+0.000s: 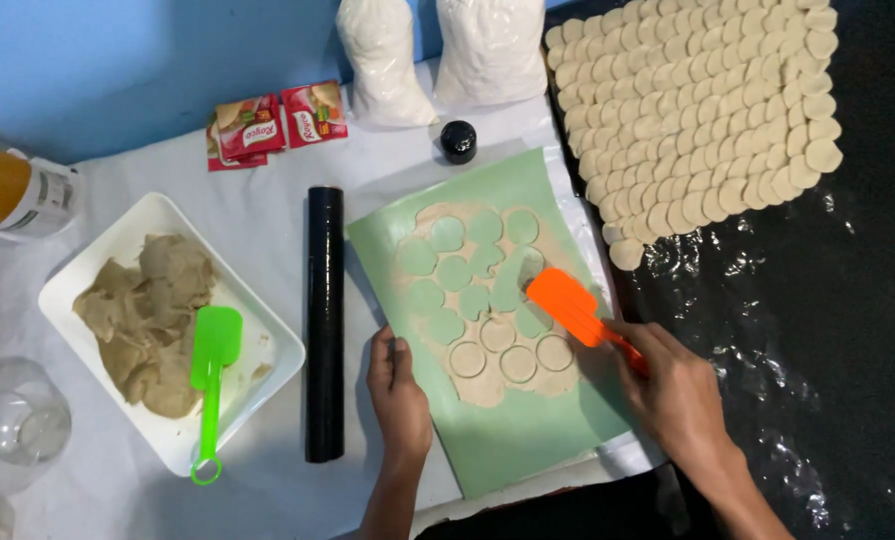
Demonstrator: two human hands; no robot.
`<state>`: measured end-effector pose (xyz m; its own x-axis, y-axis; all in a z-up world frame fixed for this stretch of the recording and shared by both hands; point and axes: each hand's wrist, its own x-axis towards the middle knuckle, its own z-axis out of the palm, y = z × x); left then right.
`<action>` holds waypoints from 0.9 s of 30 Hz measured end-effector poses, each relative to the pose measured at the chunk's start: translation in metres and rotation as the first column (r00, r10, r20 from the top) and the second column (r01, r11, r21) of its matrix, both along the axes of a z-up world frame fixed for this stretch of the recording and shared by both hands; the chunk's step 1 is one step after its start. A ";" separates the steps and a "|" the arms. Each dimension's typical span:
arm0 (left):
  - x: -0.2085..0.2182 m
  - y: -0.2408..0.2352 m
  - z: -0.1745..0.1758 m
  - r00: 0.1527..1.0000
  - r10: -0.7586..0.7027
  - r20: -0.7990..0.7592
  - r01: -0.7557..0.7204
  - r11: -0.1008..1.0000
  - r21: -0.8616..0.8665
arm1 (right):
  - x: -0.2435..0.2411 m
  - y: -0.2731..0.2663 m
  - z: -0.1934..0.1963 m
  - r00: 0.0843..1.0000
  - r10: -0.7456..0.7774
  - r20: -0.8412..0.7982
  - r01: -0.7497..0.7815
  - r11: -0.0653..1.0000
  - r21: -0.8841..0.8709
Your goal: Transferring dough cutouts to a tray and rolling out more dough on a prep surface.
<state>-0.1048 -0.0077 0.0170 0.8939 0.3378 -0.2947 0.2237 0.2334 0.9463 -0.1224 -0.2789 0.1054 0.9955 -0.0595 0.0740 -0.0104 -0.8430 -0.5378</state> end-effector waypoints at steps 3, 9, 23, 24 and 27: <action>0.000 0.000 -0.012 0.999 0.000 0.038 -0.001 1.000 0.008 | -0.002 0.007 -0.002 0.980 0.005 -0.201 -0.013 0.999 -0.038; 0.000 0.000 0.004 0.998 -0.012 -0.064 0.016 0.999 0.050 | -0.007 0.008 0.003 0.967 0.042 -0.251 -0.072 0.991 -0.114; 0.000 -0.001 0.001 1.000 -0.007 0.017 0.006 0.999 0.050 | -0.027 0.001 -0.001 0.969 0.108 -0.222 -0.152 0.969 -0.193; 0.000 -0.001 0.003 1.000 -0.010 0.008 0.010 0.998 0.069 | -0.027 0.001 -0.003 0.969 0.119 -0.215 -0.169 0.958 -0.233; -0.001 -0.001 0.005 1.000 -0.030 -0.001 0.030 0.994 0.102 | -0.024 0.012 0.008 0.969 0.031 -0.246 -0.105 0.950 -0.293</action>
